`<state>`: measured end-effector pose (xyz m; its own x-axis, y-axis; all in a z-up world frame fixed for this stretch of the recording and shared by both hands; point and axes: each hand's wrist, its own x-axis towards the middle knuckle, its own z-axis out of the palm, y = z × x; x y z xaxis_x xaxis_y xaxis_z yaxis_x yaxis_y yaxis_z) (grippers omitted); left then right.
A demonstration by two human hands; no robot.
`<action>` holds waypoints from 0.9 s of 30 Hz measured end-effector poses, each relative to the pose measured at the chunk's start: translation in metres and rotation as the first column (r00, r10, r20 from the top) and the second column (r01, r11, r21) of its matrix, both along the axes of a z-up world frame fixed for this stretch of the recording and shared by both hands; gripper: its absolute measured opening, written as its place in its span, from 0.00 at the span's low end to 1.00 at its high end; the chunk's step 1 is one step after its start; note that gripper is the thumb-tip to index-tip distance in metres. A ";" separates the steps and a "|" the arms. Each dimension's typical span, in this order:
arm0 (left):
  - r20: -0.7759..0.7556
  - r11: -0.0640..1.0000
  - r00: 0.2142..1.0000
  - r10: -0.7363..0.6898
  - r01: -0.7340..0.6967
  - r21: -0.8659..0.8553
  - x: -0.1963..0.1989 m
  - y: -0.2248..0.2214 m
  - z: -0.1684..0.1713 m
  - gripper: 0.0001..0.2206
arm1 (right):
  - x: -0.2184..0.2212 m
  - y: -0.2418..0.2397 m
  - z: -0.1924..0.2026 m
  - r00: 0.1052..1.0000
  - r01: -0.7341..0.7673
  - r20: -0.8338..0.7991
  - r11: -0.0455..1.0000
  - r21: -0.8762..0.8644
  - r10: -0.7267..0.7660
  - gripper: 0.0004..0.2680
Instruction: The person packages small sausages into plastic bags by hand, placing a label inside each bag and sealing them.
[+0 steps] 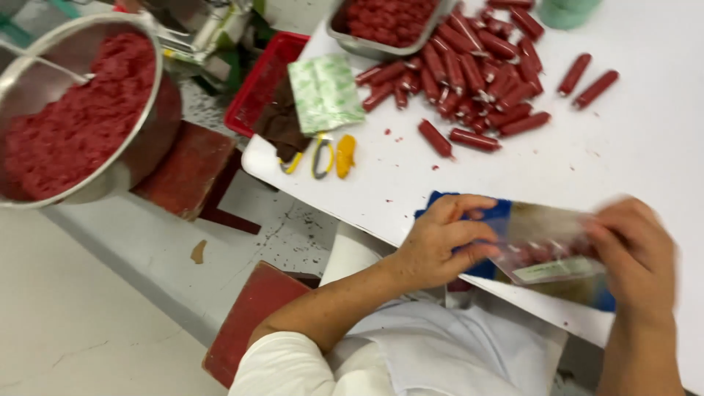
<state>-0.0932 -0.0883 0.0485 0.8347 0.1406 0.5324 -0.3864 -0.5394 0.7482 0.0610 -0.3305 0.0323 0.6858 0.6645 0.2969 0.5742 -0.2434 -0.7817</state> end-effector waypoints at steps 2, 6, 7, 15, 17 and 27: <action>-0.055 0.962 0.963 -0.264 0.259 -0.092 -0.002 0.009 0.030 0.41 | -0.027 -0.014 -0.007 0.979 0.199 -0.049 0.886 0.419 -0.197 0.07; -0.170 0.868 0.893 -0.417 0.336 -0.365 0.027 0.004 -0.017 0.55 | -0.046 0.002 -0.049 0.976 0.187 -0.046 0.715 0.673 -0.213 0.06; -0.138 0.819 0.900 -0.414 0.302 -0.488 0.031 -0.003 -0.038 0.36 | -0.053 0.004 -0.054 0.953 0.230 0.023 0.766 0.600 -0.304 0.07; 0.050 0.922 0.956 -0.288 0.291 -0.257 0.016 -0.031 -0.061 0.08 | -0.086 -0.020 -0.082 0.875 0.336 0.084 0.724 0.603 -0.476 0.14; 0.094 0.928 0.952 -0.291 0.305 -0.214 0.015 -0.034 -0.060 0.10 | -0.096 -0.037 -0.082 0.881 0.380 0.089 0.807 0.452 -0.464 0.07; -0.452 0.937 0.892 -0.028 -0.134 -0.323 0.007 -0.045 -0.008 0.33 | -0.081 -0.012 -0.042 0.769 0.626 -0.399 0.714 0.313 -0.500 0.27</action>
<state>-0.0861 -0.1328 0.0401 0.9557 0.2937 0.0204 0.0510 -0.2332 0.9711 -0.0203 -0.3429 -0.0094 0.9815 -0.0140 0.1908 0.1892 -0.0772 -0.9789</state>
